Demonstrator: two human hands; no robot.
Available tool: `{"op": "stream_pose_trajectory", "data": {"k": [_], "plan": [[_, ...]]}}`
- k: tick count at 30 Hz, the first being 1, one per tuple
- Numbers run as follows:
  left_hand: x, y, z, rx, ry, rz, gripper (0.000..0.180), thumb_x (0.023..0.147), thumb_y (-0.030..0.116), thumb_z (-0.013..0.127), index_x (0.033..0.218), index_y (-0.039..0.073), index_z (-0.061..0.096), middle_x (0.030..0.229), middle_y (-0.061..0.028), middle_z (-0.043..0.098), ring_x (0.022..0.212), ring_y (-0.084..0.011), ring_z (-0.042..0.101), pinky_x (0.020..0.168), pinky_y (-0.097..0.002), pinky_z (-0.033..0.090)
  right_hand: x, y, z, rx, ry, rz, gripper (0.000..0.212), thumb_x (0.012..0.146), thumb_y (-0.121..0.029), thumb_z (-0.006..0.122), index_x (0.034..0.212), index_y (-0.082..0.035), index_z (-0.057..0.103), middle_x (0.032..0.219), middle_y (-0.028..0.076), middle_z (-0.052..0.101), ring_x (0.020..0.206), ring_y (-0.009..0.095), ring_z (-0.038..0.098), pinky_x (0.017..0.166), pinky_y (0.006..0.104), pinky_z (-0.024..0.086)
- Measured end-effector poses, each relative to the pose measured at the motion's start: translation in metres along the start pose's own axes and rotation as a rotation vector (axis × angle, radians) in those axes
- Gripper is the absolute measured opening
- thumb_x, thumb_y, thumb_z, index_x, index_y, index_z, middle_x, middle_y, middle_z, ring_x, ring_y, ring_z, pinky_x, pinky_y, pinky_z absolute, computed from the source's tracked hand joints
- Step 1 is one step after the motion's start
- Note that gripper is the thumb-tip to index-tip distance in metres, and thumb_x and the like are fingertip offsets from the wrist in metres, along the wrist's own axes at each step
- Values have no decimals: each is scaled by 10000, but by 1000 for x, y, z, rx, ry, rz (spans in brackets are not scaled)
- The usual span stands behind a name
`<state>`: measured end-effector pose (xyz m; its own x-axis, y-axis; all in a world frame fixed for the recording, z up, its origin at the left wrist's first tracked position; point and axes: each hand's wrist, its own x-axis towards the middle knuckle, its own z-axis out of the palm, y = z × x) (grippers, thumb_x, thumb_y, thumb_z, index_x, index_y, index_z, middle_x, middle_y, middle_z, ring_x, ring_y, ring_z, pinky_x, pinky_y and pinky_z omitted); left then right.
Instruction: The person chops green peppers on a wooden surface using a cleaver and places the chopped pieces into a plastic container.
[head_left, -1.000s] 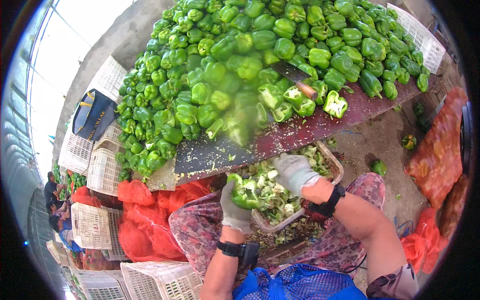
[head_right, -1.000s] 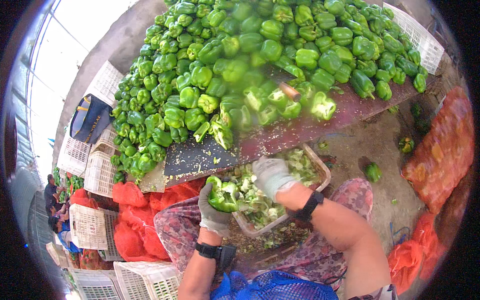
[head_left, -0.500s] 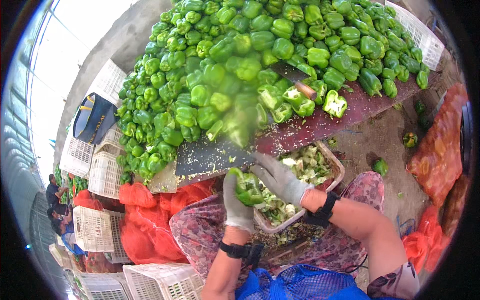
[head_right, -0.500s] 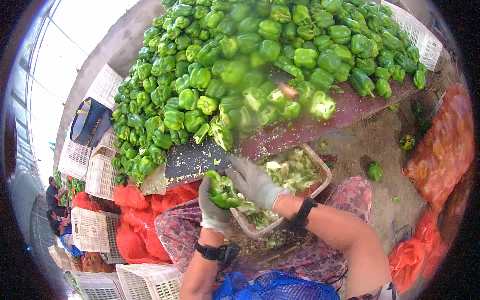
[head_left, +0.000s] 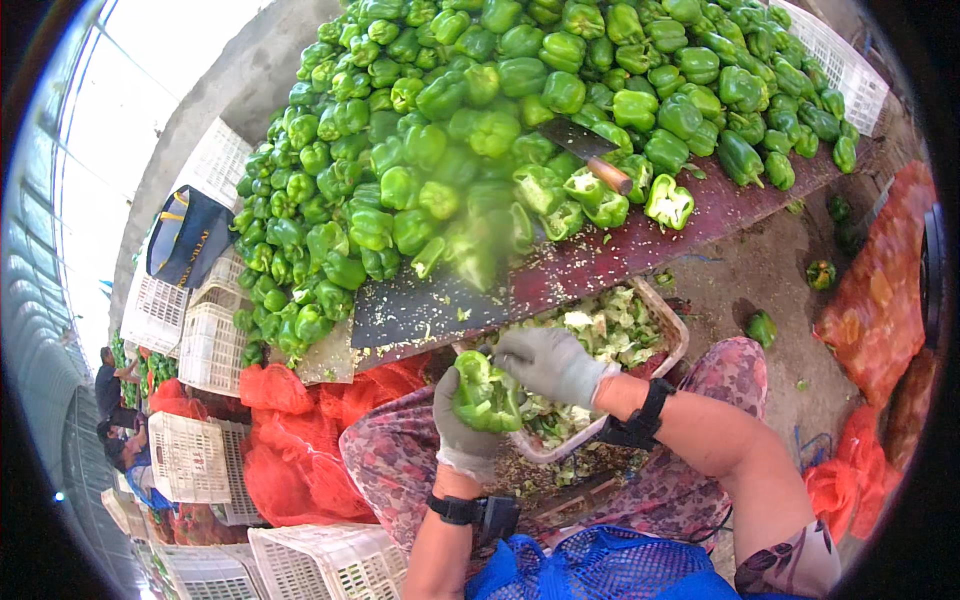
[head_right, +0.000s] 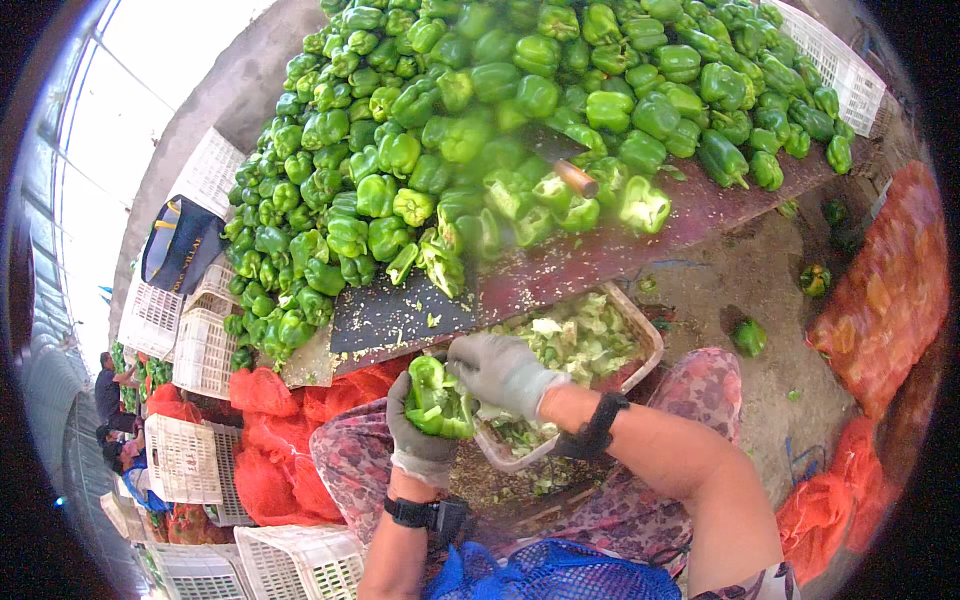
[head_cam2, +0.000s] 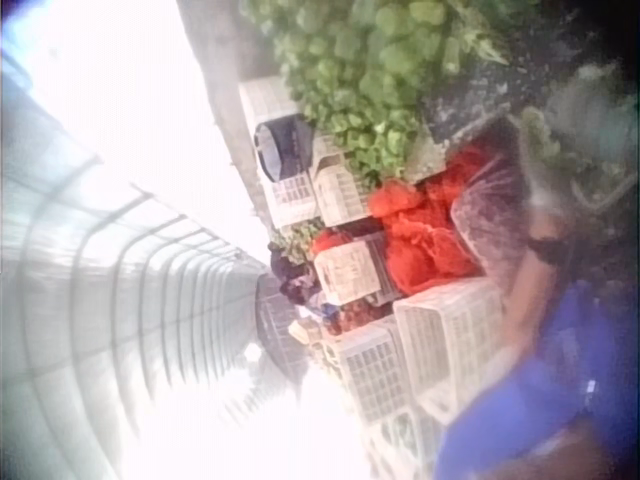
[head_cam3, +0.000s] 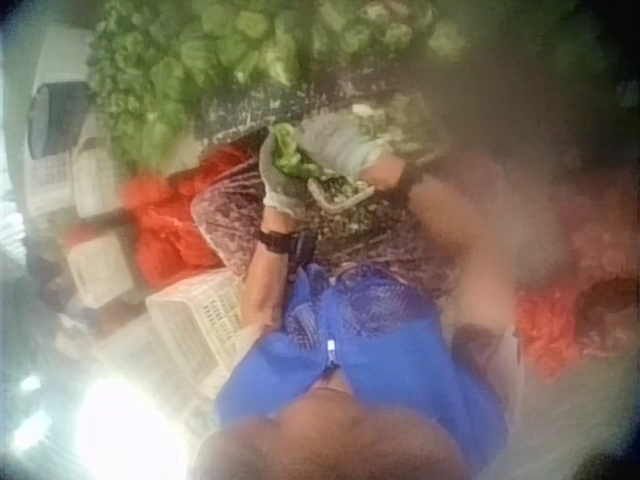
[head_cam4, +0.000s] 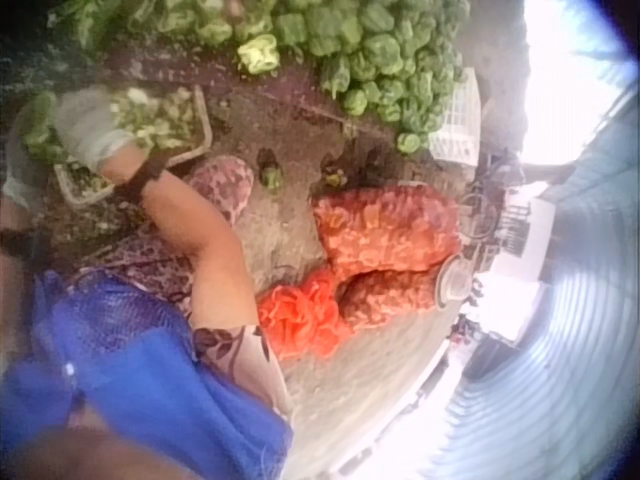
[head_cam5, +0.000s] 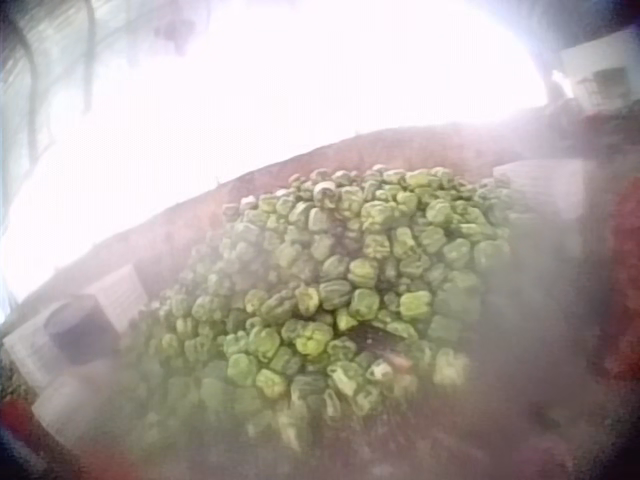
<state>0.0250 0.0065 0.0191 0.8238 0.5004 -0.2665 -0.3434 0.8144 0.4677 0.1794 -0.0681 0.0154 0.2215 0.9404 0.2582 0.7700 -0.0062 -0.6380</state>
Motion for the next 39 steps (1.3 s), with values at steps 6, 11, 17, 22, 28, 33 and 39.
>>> {"op": "stream_pose_trajectory", "data": {"k": [6, 11, 17, 22, 28, 33, 39], "plan": [[-7, 21, 12, 723, 128, 429, 457, 876, 213, 546, 1290, 23, 501, 1208, -143, 577, 1036, -260, 591, 861, -412, 514, 6, 15, -13, 349, 101, 441, 281, 930, -237, 541, 1097, -31, 632, 1005, 197, 674, 932, 343, 653, 789, 400, 509], [-2, 22, 53, 2066, -196, 919, 621, 693, 104, 716, 1272, -13, 526, 1244, -194, 552, 1144, -359, 546, 977, -433, 456, -12, 18, 22, 295, -58, -23, 339, 908, -166, 517, 1238, -103, 551, 1017, 204, 662, 934, 370, 648, 876, 445, 503], [-5, 34, 61, 2173, -168, 1186, 633, 646, 97, 721, 1240, -30, 544, 1241, -223, 533, 1152, -408, 529, 979, -472, 455, 3, 12, 2, 419, -114, 358, 386, 909, -162, 540, 1290, -113, 506, 1045, 207, 653, 965, 409, 632, 879, 461, 507], [2, 22, 54, 2175, -341, 967, 577, 718, 136, 677, 1253, -20, 531, 1217, -193, 559, 1149, -353, 540, 939, -435, 481, -10, 12, 15, 376, -51, -124, 394, 922, -295, 535, 1237, -59, 538, 1073, 227, 642, 1004, 392, 613, 885, 439, 490], [-3, 22, 16, 461, 157, 506, 471, 922, 300, 516, 1314, 39, 493, 1218, -114, 590, 1081, -250, 592, 952, -385, 484, -1, -12, -11, 361, 43, 47, 376, 888, -303, 627, 1165, -52, 588, 1044, 167, 660, 952, 334, 643, 824, 380, 517], [-8, 4, 4, 581, 179, 440, 483, 916, 285, 538, 1323, 30, 485, 1222, -113, 595, 1130, -244, 567, 985, -378, 456, -4, -30, -13, -152, -60, -147, 361, 849, -360, 623, 985, -29, 572, 855, 132, 643, 850, 298, 658, 715, 395, 508], [-17, 6, 14, 455, 234, 308, 489, 923, 286, 502, 1326, 12, 469, 1222, -117, 573, 1093, -237, 571, 933, -360, 477, -2, -11, -2, -1, -113, -147, 247, 907, -307, 558, 961, -69, 596, 828, 133, 644, 784, 341, 651, 697, 438, 504]]}}
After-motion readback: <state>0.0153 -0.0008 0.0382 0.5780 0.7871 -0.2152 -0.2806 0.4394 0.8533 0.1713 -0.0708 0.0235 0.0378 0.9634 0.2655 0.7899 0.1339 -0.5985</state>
